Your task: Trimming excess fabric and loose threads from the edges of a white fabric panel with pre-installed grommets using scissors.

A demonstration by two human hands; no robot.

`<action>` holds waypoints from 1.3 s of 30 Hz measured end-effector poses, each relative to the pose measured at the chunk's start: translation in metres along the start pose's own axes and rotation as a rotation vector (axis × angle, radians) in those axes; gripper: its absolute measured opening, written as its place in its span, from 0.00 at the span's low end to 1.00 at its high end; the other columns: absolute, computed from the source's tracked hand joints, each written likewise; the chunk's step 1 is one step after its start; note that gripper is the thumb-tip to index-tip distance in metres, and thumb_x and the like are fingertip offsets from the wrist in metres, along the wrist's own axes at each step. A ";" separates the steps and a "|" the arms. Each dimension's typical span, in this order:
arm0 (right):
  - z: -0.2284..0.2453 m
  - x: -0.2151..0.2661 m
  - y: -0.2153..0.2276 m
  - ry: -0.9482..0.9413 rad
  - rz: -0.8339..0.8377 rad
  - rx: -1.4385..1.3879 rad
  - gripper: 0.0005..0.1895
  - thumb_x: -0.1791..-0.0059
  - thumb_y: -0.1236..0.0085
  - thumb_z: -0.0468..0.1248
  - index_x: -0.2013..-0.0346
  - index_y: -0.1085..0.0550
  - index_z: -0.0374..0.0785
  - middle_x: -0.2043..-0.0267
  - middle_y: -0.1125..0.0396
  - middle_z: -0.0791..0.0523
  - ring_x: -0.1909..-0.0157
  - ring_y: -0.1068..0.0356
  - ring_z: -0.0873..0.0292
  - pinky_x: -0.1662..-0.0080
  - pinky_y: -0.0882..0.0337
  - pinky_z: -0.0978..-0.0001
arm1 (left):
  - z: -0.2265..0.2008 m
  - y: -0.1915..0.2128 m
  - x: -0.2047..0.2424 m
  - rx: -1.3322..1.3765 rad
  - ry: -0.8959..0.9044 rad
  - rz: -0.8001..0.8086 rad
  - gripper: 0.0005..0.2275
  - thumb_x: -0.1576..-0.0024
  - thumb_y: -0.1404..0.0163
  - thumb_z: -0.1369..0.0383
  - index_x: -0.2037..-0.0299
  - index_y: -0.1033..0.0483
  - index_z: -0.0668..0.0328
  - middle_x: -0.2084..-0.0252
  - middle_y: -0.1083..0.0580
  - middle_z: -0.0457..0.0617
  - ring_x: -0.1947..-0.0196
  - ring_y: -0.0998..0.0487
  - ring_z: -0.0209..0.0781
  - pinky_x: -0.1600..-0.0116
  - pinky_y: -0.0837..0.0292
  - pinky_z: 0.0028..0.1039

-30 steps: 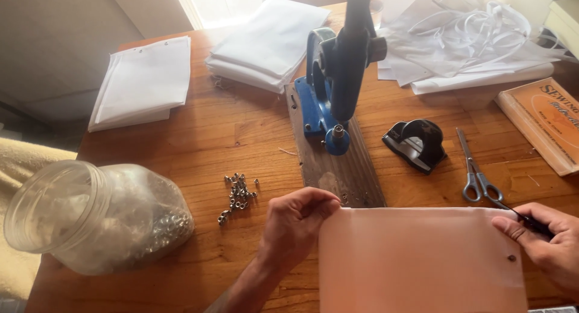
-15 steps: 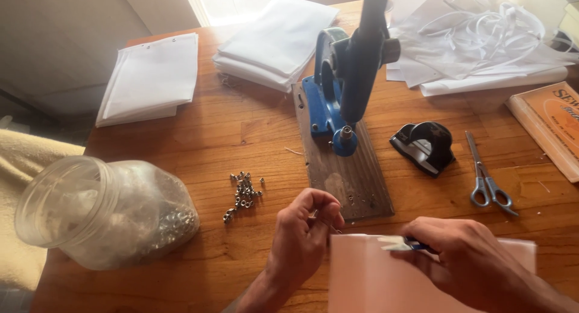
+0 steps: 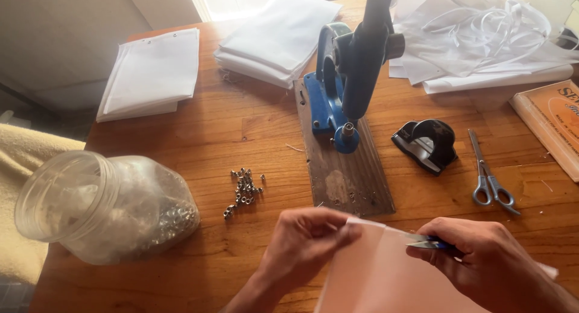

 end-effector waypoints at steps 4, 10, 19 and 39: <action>-0.008 0.005 0.000 -0.048 0.024 -0.011 0.10 0.53 0.22 0.57 0.66 0.08 0.60 0.77 0.12 0.72 0.76 0.20 0.68 0.67 0.22 0.67 | -0.001 0.005 -0.008 0.063 0.106 -0.150 0.11 0.37 0.32 0.66 0.56 0.04 0.68 0.71 0.12 0.53 0.74 0.15 0.36 0.68 0.15 0.26; -0.010 0.009 0.005 -0.042 -0.002 -0.077 0.10 0.53 0.20 0.54 0.67 0.08 0.56 0.77 0.14 0.70 0.76 0.25 0.68 0.67 0.25 0.68 | -0.007 0.011 -0.011 0.028 -0.061 -0.217 0.09 0.33 0.36 0.65 0.58 0.12 0.65 0.68 0.12 0.53 0.70 0.08 0.41 0.65 0.11 0.26; -0.014 0.009 0.013 -0.177 -0.040 -0.099 0.09 0.52 0.23 0.52 0.67 0.05 0.56 0.75 0.10 0.71 0.74 0.19 0.72 0.64 0.21 0.71 | 0.006 -0.032 0.002 -0.002 0.243 0.043 0.11 0.37 0.32 0.68 0.49 0.11 0.67 0.56 0.09 0.50 0.61 0.11 0.32 0.57 0.12 0.22; 0.050 0.004 0.000 0.189 -0.204 0.061 0.16 0.40 0.42 0.47 0.39 0.24 0.47 0.58 0.21 0.60 0.64 0.19 0.55 0.57 0.22 0.62 | -0.029 -0.052 0.026 -0.663 -0.462 -0.382 0.12 0.37 0.40 0.66 0.48 0.06 0.52 0.69 0.11 0.53 0.78 0.17 0.24 0.72 0.20 0.28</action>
Point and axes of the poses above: each hand's wrist, its own x-axis away from the middle knuckle, its own y-axis out of the back of the hand, z = x × y, the point moved 7 cm from there along -x, towards the middle knuckle
